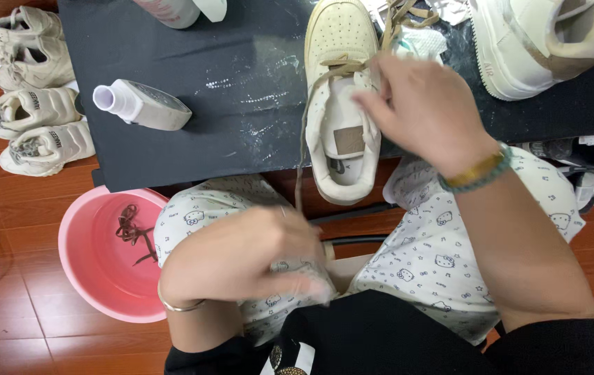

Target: The person removes the laces from a white sneaker, places them in a pink basin, and then uses a toothbrush to scrub the shoe's surface. The person then re-laces the shoe.

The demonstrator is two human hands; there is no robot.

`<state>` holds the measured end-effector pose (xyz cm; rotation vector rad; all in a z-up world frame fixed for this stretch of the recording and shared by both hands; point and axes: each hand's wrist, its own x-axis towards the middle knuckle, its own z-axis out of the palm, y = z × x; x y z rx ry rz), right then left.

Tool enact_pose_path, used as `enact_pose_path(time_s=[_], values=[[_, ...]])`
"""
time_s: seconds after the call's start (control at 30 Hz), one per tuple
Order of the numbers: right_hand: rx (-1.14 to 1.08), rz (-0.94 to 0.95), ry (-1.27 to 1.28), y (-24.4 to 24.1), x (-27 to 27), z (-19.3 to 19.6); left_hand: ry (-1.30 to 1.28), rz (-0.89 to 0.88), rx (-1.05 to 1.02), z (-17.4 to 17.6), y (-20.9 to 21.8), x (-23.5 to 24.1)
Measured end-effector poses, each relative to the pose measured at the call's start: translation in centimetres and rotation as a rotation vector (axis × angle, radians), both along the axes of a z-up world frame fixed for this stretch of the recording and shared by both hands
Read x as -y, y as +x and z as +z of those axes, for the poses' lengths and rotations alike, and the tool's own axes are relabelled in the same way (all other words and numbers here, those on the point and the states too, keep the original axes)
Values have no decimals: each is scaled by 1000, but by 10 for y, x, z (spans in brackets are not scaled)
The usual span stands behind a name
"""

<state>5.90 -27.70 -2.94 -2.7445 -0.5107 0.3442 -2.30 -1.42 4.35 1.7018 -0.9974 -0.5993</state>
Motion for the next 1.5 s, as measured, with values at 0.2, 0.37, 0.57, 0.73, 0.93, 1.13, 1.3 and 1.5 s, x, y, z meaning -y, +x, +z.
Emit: enact_pose_path(time_s=[0.2,0.37,0.57,0.73,0.93,1.13,1.3,1.5], values=[[386,70,173,22,-14,-34,458,688,331,-15,19,34],[288,25,129,34,-14,-46,410,869,935,-10,21,38],[-16,6,211,36,-22,-17,565,1110,613,-37,34,32],[-265,169,338,-3,-33,39,358,999,459,-79,45,39],[-438,783,423,-75,-33,93,172,906,130,-123,69,52],[-702,583,199,-45,-12,66,216,939,-103,-124,79,45],[17,143,206,25,-2,11,115,437,190,-66,55,43],[213,186,302,48,-9,-28,-48,45,246,-23,19,46]])
